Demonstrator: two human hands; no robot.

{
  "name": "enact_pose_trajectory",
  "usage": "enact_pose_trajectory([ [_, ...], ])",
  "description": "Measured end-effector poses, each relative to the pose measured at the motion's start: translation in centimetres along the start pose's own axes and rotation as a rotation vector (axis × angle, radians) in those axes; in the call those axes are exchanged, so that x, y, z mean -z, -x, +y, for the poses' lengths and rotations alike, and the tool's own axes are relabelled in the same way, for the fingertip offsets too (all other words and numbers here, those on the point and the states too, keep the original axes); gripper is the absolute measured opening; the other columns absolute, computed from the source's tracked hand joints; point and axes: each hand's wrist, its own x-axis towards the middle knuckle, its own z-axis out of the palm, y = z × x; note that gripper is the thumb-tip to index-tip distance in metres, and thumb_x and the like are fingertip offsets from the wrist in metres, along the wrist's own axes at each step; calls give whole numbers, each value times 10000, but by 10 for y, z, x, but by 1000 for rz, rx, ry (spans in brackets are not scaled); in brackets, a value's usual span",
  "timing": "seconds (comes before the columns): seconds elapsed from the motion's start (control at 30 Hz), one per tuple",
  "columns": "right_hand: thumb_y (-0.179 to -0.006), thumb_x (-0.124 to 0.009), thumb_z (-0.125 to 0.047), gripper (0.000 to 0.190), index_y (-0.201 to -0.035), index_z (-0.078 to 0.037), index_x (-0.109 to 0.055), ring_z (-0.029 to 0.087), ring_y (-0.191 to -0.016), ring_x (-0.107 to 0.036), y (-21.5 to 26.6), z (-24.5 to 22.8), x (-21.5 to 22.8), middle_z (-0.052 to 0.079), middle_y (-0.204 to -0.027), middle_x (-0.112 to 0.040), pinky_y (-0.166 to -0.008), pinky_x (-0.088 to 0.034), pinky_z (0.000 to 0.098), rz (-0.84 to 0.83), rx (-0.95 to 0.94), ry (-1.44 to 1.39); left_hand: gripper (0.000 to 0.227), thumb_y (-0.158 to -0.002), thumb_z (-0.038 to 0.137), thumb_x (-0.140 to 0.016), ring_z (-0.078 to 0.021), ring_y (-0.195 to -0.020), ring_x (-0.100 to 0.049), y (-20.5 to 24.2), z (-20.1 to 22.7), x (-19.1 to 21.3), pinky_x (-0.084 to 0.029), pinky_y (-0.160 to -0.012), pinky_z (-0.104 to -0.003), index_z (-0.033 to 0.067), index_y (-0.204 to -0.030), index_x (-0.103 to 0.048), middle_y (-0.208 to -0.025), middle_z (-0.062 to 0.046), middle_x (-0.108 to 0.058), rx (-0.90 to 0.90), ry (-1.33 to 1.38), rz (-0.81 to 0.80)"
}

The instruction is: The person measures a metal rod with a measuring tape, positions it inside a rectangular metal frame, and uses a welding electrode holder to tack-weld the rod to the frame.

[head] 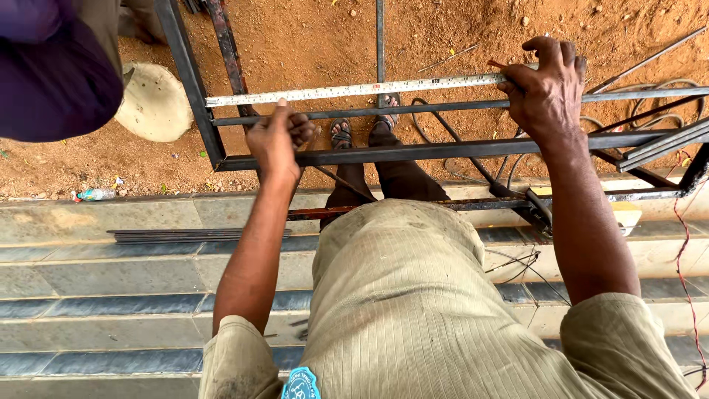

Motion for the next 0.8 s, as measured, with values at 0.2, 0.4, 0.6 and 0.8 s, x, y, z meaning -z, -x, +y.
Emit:
enact_pose_trajectory([
  [0.2, -1007, -854, -290, 103, -1061, -208, -821, 294, -1340, -481, 1, -1, 0, 70, -1372, -550, -1107, -432, 519, 18, 17, 22, 320, -983, 213, -681, -125, -507, -676, 44, -45, -45, -547, -377, -267, 3, -1225, -688, -726, -50, -721, -368, -465, -209],
  [0.4, -1020, -843, -315, 129, -1076, -200, -823, 309, -1337, -480, 0, 0, 0, 82, -1371, -550, -1092, -428, 531, 13, 25, 10, 470, -1039, 241, -606, -102, -444, -625, 52, -44, -79, -497, -354, -252, -16, -1426, -534, -621, -46, -688, -237, -643, -363],
  [0.6, -1050, -830, -316, 119, -1104, -210, -828, 296, -1341, -477, -1, 2, -2, 76, -1387, -547, -1136, -420, 536, 53, 44, -2, 359, -1069, 232, -538, -80, -448, -649, 40, -55, -100, -501, -325, -260, -33, -1300, -614, -684, -36, -692, -177, -533, -425],
  [0.8, -1030, -832, -320, 131, -1059, -193, -822, 304, -1330, -479, -3, 1, -2, 76, -1393, -549, -1125, -419, 549, 40, 31, -6, 327, -1058, 224, -546, -101, -377, -603, 33, -55, -103, -439, -320, -263, -34, -1236, -639, -591, -41, -678, -129, -601, -404],
])
